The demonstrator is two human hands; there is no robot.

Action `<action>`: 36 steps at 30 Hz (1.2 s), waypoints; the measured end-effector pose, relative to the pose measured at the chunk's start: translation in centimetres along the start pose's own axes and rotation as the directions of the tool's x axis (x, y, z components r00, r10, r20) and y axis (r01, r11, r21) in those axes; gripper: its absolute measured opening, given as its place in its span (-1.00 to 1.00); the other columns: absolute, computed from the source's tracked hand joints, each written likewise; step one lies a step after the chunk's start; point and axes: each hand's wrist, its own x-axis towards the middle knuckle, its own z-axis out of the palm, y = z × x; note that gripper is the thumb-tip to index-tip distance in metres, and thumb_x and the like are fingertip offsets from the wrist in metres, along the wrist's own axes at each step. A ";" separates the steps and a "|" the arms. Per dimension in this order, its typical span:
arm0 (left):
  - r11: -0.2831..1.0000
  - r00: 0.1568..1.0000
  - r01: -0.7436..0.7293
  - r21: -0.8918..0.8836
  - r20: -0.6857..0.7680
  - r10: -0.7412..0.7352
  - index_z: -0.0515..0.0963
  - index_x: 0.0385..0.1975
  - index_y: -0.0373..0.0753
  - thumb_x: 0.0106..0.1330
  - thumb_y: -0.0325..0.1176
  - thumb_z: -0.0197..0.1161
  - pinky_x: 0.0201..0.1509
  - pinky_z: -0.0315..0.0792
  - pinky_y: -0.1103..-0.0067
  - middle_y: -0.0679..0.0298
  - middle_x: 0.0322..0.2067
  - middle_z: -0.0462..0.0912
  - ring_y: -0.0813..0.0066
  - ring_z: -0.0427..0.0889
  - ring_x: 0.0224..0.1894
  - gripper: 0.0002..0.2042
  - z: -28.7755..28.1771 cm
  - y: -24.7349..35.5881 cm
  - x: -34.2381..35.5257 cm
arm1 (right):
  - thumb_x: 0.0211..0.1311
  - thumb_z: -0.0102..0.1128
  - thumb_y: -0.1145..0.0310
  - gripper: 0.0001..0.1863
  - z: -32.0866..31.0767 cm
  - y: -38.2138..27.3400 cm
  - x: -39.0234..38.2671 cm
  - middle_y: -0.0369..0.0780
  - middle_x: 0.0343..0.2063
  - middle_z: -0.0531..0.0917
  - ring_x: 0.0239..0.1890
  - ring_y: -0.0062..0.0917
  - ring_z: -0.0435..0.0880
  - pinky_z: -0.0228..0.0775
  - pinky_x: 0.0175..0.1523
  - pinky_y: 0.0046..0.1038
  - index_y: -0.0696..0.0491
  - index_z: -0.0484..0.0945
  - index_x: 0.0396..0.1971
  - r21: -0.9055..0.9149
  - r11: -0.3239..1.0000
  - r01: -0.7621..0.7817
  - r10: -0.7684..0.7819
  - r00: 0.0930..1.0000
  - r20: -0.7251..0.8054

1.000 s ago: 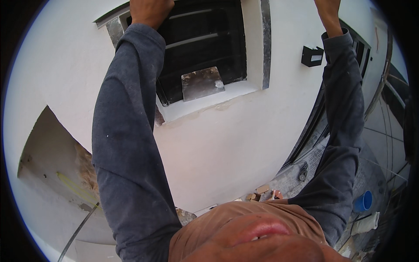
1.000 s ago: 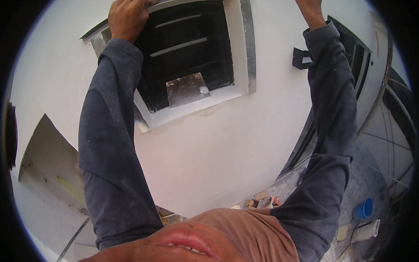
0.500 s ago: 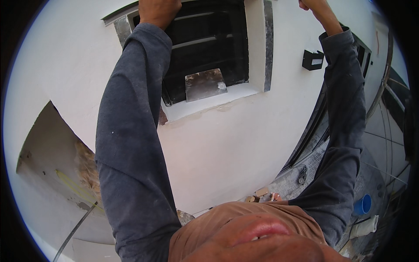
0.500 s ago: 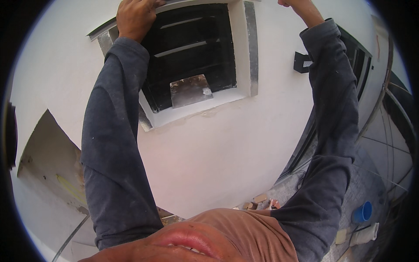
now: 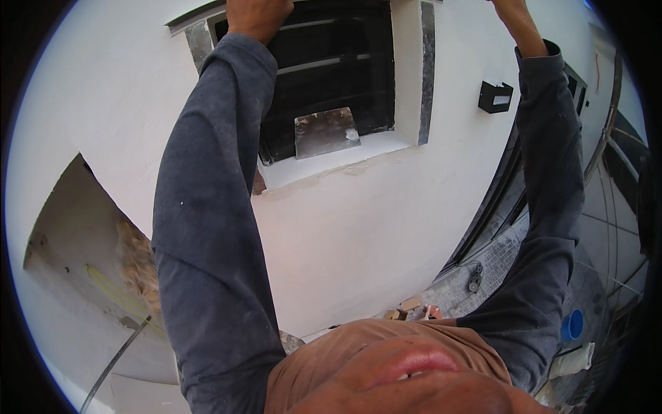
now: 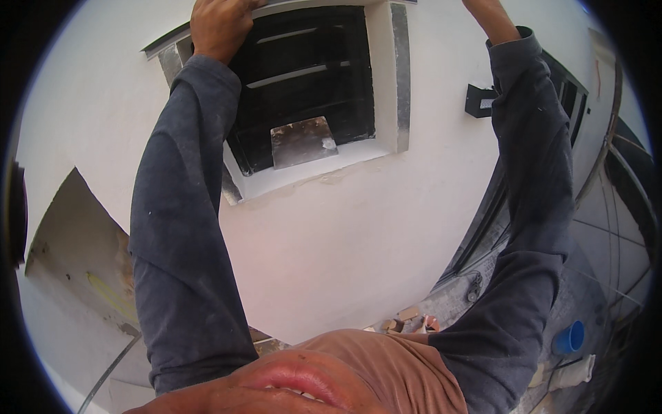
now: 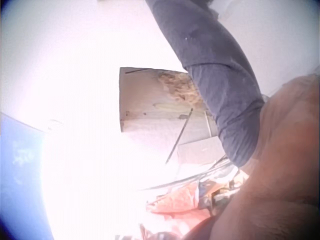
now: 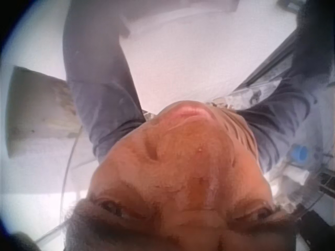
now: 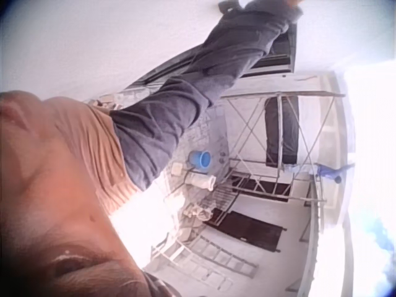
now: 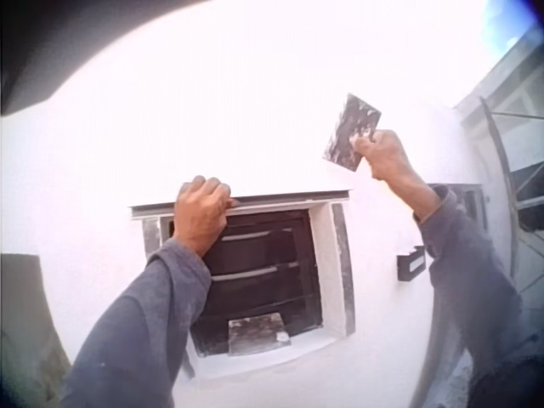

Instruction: The person positions and secures a metal window frame around a wall opening using a trowel to apply and smooth material along the edges. The person repeatedly adjusts the frame and scrapes excess material from the trowel before continuing the installation.

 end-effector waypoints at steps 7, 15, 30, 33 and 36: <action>1.000 1.000 0.003 -0.004 -0.015 -0.003 0.50 -0.53 -0.15 0.09 -0.37 0.41 -0.19 0.41 0.30 0.28 -0.45 0.53 0.22 0.54 -0.28 -0.83 0.2 0.0 -0.1 | 0.32 0.26 0.16 -0.56 1.6 -1.7 1.3 -0.32 -0.81 0.45 -0.79 -0.62 0.42 0.21 -0.69 -0.45 0.15 0.59 -0.69 0.081 0.989 0.124 -0.109 0.980 -0.167; 1.000 1.000 0.006 -0.010 -0.017 -0.006 0.49 -0.52 -0.15 0.11 -0.34 0.40 -0.18 0.40 0.29 0.29 -0.44 0.53 0.22 0.54 -0.28 -0.82 0.3 -0.1 -0.2 | 0.34 0.29 0.11 -0.50 2.0 -2.2 1.6 -0.33 -0.85 0.42 -0.81 -0.62 0.41 0.21 -0.70 -0.48 0.11 0.54 -0.75 -0.056 0.995 0.080 -0.065 0.971 0.231; 1.000 0.999 0.019 -0.018 -0.031 -0.020 0.50 -0.51 -0.14 0.13 -0.34 0.39 -0.16 0.41 0.29 0.29 -0.44 0.53 0.23 0.54 -0.25 -0.84 0.5 -0.2 -0.3 | 0.38 0.21 0.14 -0.52 3.0 -4.4 -0.2 -0.35 -0.81 0.40 -0.80 -0.63 0.36 0.16 -0.71 -0.48 0.07 0.47 -0.73 0.025 0.999 0.049 -0.053 0.973 0.223; 0.999 0.999 0.017 -0.040 -0.042 -0.018 0.50 -0.49 -0.14 0.13 -0.32 0.39 -0.15 0.41 0.30 0.29 -0.43 0.52 0.23 0.54 -0.25 -0.84 0.6 -0.2 -0.4 | 0.41 0.19 0.14 -0.49 3.9 -4.9 -0.6 -0.35 -0.82 0.38 -0.81 -0.61 0.36 0.17 -0.70 -0.49 0.06 0.46 -0.75 0.185 0.976 0.114 -0.088 0.986 -0.141; 1.000 1.000 0.018 -0.015 -0.019 -0.018 0.51 -0.47 -0.13 0.13 -0.31 0.39 -0.15 0.41 0.29 0.29 -0.42 0.53 0.23 0.54 -0.24 -0.84 0.6 -0.2 -0.5 | 0.40 0.20 0.14 -0.49 3.9 -5.4 -0.7 -0.35 -0.83 0.38 -0.82 -0.61 0.36 0.17 -0.70 -0.49 0.07 0.46 -0.76 0.005 1.000 -0.007 0.005 0.948 0.320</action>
